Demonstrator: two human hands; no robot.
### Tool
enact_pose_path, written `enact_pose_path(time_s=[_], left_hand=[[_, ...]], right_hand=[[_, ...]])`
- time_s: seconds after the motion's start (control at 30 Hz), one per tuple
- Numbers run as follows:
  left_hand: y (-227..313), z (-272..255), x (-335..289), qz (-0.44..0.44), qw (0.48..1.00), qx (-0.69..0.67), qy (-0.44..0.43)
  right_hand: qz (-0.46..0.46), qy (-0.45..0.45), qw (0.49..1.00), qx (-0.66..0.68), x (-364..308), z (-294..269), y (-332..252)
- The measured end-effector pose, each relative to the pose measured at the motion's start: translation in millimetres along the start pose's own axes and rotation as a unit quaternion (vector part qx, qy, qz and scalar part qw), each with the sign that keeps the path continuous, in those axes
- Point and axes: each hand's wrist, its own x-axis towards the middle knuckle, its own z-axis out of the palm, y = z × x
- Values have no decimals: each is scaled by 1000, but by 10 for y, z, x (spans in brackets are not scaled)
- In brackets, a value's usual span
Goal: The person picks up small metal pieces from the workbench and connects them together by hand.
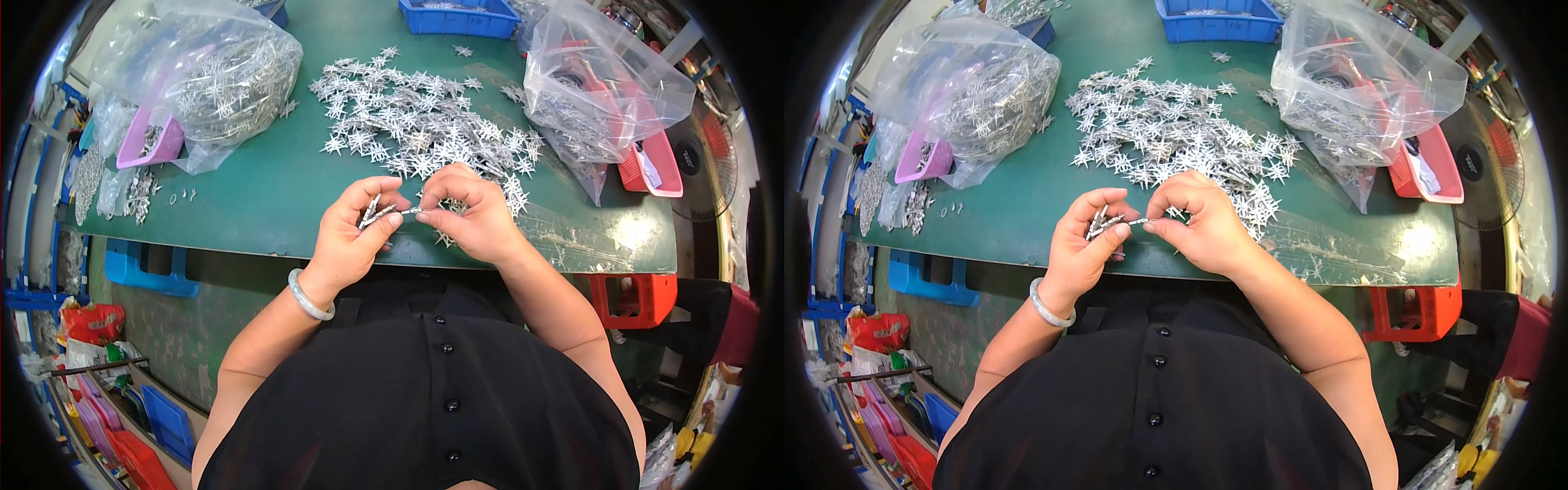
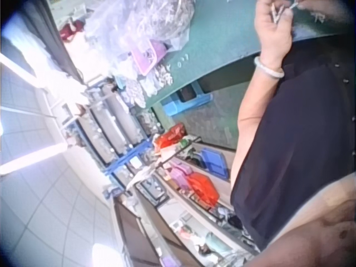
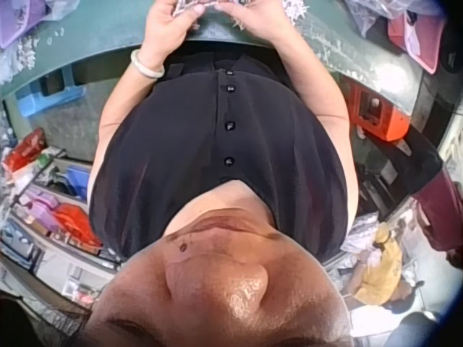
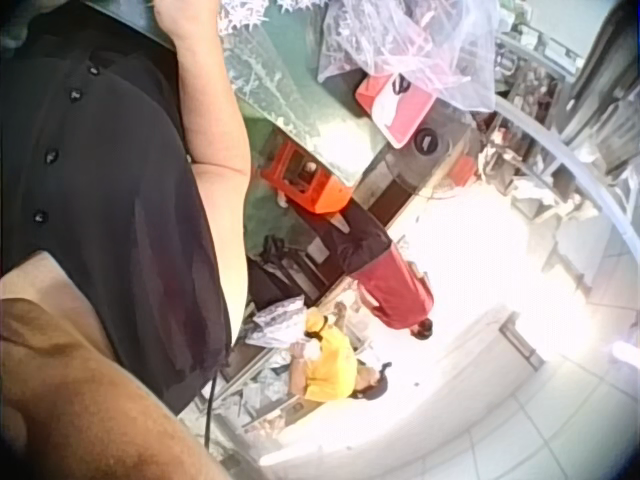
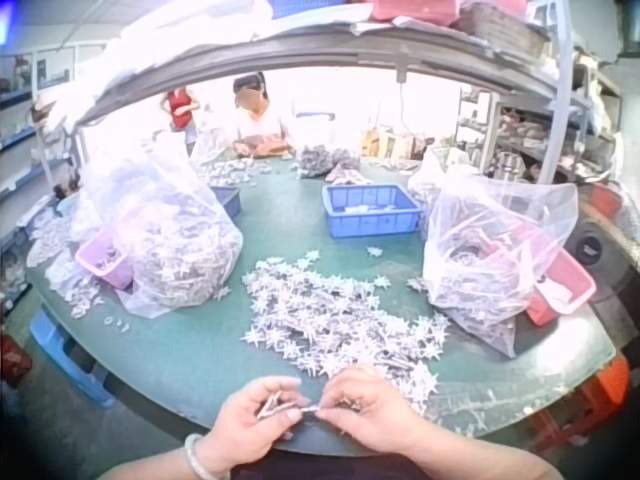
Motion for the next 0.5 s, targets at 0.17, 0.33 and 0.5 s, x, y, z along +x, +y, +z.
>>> enact_pose_path(time_s=[0.17,0.33,0.5], left_hand=[[-1,31,-2,53,998,41,3],[-35,26,9,132,988,83,5],[-73,26,31,183,978,101,1]], right_hand=[[-21,15,1000,9,-16,3,-15],[-73,34,997,-18,-6,-1,-86],[-111,51,990,-68,-12,12,-126]])
